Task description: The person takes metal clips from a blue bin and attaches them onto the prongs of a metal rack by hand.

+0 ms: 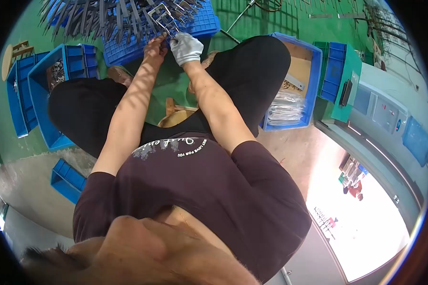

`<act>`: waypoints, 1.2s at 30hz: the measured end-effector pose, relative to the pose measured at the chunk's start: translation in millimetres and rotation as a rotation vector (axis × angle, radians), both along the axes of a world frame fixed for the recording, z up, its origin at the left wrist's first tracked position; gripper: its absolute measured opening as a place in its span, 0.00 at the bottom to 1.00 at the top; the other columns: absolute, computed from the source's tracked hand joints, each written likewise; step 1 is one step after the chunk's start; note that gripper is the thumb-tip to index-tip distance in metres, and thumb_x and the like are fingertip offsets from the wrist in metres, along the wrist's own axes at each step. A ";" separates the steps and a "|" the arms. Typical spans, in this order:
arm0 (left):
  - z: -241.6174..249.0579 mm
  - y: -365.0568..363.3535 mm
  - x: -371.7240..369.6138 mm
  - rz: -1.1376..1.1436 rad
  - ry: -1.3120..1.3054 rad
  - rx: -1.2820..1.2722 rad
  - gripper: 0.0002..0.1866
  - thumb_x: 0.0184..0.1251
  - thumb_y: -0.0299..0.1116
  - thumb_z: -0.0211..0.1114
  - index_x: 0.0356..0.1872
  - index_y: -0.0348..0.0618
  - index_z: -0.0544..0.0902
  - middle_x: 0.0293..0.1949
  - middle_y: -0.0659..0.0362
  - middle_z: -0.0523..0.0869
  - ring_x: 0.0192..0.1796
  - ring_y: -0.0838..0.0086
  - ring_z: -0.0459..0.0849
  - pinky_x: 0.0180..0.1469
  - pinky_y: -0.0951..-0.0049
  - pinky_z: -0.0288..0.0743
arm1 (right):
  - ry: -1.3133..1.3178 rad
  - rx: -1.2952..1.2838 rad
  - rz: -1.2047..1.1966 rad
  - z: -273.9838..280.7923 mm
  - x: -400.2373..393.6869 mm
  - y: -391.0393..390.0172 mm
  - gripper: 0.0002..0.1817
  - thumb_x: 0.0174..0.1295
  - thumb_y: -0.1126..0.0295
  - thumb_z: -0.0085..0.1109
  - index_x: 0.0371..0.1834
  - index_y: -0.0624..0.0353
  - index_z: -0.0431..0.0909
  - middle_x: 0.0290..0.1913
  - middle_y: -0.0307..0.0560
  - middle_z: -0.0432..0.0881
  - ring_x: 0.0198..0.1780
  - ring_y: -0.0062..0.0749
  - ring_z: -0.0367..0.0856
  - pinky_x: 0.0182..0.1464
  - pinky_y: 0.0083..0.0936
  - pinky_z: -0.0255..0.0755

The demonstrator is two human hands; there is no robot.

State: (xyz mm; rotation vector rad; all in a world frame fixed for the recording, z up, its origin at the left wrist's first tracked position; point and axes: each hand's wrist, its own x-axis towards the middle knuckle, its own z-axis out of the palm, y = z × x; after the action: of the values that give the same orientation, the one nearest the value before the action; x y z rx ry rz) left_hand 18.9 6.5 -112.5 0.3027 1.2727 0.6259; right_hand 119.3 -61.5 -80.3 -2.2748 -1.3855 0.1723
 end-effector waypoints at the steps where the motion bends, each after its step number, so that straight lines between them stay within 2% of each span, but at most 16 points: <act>1: 0.4 -0.3 -0.3 0.000 -0.008 0.002 0.17 0.51 0.31 0.79 0.33 0.51 0.76 0.27 0.67 0.75 0.30 0.78 0.73 0.26 0.73 0.65 | -0.002 0.007 0.009 -1.8 0.4 0.3 0.09 0.55 0.58 0.61 0.27 0.49 0.84 0.31 0.46 0.85 0.35 0.44 0.85 0.37 0.38 0.79; 4: 5.2 -1.6 0.1 0.007 -0.002 0.006 0.17 0.51 0.30 0.79 0.33 0.51 0.75 0.28 0.66 0.74 0.32 0.76 0.73 0.28 0.71 0.65 | 0.021 -0.018 -0.015 2.3 -1.3 -0.3 0.10 0.54 0.58 0.61 0.26 0.50 0.83 0.30 0.45 0.85 0.35 0.44 0.85 0.37 0.38 0.79; 7: 1.4 0.0 -1.5 -0.033 0.022 0.009 0.17 0.51 0.32 0.79 0.38 0.50 0.78 0.32 0.65 0.78 0.38 0.75 0.77 0.33 0.67 0.73 | 0.011 -0.004 -0.006 1.0 -0.9 0.5 0.10 0.54 0.58 0.62 0.24 0.51 0.83 0.30 0.45 0.84 0.34 0.44 0.84 0.37 0.37 0.78; 9: -41.4 -6.7 -12.3 -0.215 0.110 0.423 0.17 0.54 0.33 0.77 0.42 0.48 0.79 0.36 0.62 0.82 0.41 0.72 0.81 0.38 0.64 0.79 | 0.007 0.005 0.000 3.4 -1.2 -1.4 0.10 0.55 0.58 0.62 0.25 0.51 0.84 0.31 0.45 0.85 0.35 0.44 0.85 0.38 0.37 0.78; 11: -45.1 -8.3 -15.6 -0.240 0.062 0.404 0.17 0.58 0.36 0.75 0.46 0.46 0.80 0.39 0.59 0.84 0.44 0.68 0.83 0.43 0.60 0.82 | 0.029 0.023 -0.006 7.4 -1.1 -4.7 0.10 0.55 0.58 0.62 0.27 0.51 0.85 0.32 0.45 0.86 0.36 0.45 0.85 0.39 0.37 0.78; 13: -16.2 -8.6 -20.9 -0.101 -0.119 -0.051 0.18 0.62 0.41 0.72 0.49 0.43 0.81 0.42 0.56 0.86 0.46 0.64 0.85 0.48 0.57 0.84 | 0.083 0.048 -0.019 13.4 -3.4 -11.8 0.11 0.56 0.57 0.62 0.30 0.51 0.86 0.34 0.46 0.86 0.37 0.45 0.85 0.41 0.36 0.79; 14: -12.1 -12.8 -28.2 -0.077 -0.219 -0.127 0.17 0.64 0.44 0.69 0.46 0.43 0.81 0.40 0.55 0.86 0.44 0.64 0.86 0.45 0.59 0.84 | 0.139 -0.063 -0.048 19.3 -3.0 -15.9 0.12 0.56 0.56 0.62 0.34 0.50 0.87 0.36 0.47 0.87 0.40 0.44 0.85 0.44 0.36 0.79; 16: -14.9 -20.3 -46.3 -0.032 -0.417 -0.273 0.20 0.68 0.51 0.64 0.40 0.42 0.82 0.36 0.55 0.85 0.40 0.64 0.86 0.39 0.62 0.83 | 0.236 -0.210 -0.030 29.1 -5.5 -19.1 0.12 0.56 0.56 0.62 0.34 0.50 0.87 0.35 0.49 0.86 0.41 0.47 0.85 0.46 0.38 0.78; 19: -16.1 -31.8 -60.5 0.064 -0.570 -0.303 0.23 0.73 0.53 0.56 0.47 0.39 0.80 0.41 0.51 0.85 0.44 0.59 0.87 0.47 0.54 0.83 | 0.314 -0.305 0.116 41.7 -10.5 -20.7 0.13 0.54 0.56 0.61 0.36 0.50 0.87 0.38 0.50 0.86 0.44 0.48 0.84 0.49 0.38 0.77; 21: -15.5 -32.5 -65.3 0.053 -0.557 -0.276 0.24 0.74 0.53 0.53 0.50 0.39 0.78 0.44 0.49 0.85 0.46 0.57 0.86 0.49 0.52 0.82 | 0.327 -0.299 0.244 53.5 -15.8 -25.6 0.13 0.54 0.56 0.59 0.37 0.48 0.87 0.41 0.48 0.86 0.46 0.47 0.84 0.51 0.38 0.77; 22: -15.1 -32.5 -67.5 0.049 -0.550 -0.261 0.24 0.75 0.52 0.52 0.52 0.39 0.78 0.46 0.48 0.85 0.47 0.57 0.86 0.50 0.52 0.82 | 0.377 -0.391 0.235 61.4 -18.3 -24.9 0.14 0.53 0.57 0.60 0.38 0.49 0.87 0.43 0.49 0.86 0.48 0.47 0.83 0.52 0.37 0.76; 25: -10.0 -36.4 -71.7 0.056 -0.763 -0.241 0.24 0.75 0.52 0.52 0.53 0.38 0.77 0.49 0.45 0.84 0.51 0.56 0.84 0.53 0.53 0.81 | 0.370 -0.394 0.327 73.7 -22.5 -33.5 0.15 0.52 0.56 0.62 0.38 0.49 0.87 0.44 0.50 0.86 0.48 0.47 0.83 0.53 0.37 0.76; 29: 6.0 -42.8 -71.2 0.128 -0.543 -0.176 0.27 0.73 0.51 0.55 0.55 0.33 0.77 0.55 0.42 0.81 0.56 0.51 0.81 0.61 0.51 0.75 | 0.536 -0.507 0.376 84.0 -35.3 -29.5 0.18 0.50 0.54 0.65 0.40 0.50 0.87 0.45 0.49 0.86 0.50 0.45 0.83 0.53 0.36 0.76; 30: 3.6 -41.7 -72.4 0.102 -0.575 -0.144 0.28 0.73 0.50 0.55 0.57 0.32 0.76 0.55 0.41 0.81 0.56 0.51 0.81 0.63 0.51 0.73 | 0.467 -0.452 0.389 93.4 -41.0 -32.1 0.18 0.49 0.55 0.65 0.40 0.52 0.87 0.44 0.51 0.86 0.48 0.46 0.83 0.53 0.36 0.76; 33: -2.4 -43.2 -73.0 0.105 -0.565 -0.115 0.26 0.75 0.50 0.53 0.55 0.33 0.76 0.49 0.42 0.83 0.51 0.51 0.83 0.54 0.51 0.80 | 0.425 -0.393 0.456 78.1 -46.2 -36.0 0.18 0.50 0.55 0.65 0.41 0.52 0.87 0.44 0.52 0.86 0.47 0.47 0.83 0.52 0.36 0.75; 36: -5.7 -42.3 -73.4 0.145 -0.556 -0.141 0.26 0.73 0.50 0.57 0.56 0.35 0.76 0.46 0.45 0.85 0.47 0.55 0.85 0.47 0.53 0.83 | 0.498 -0.344 0.496 68.6 -40.7 -34.3 0.16 0.50 0.59 0.64 0.40 0.54 0.87 0.41 0.52 0.86 0.45 0.46 0.84 0.51 0.34 0.76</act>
State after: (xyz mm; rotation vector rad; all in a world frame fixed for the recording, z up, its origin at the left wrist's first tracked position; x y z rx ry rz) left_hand -54.6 -35.8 -118.2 -0.0829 0.7999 0.6800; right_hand 78.6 -95.8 -11.6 -1.8825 -1.6891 1.1283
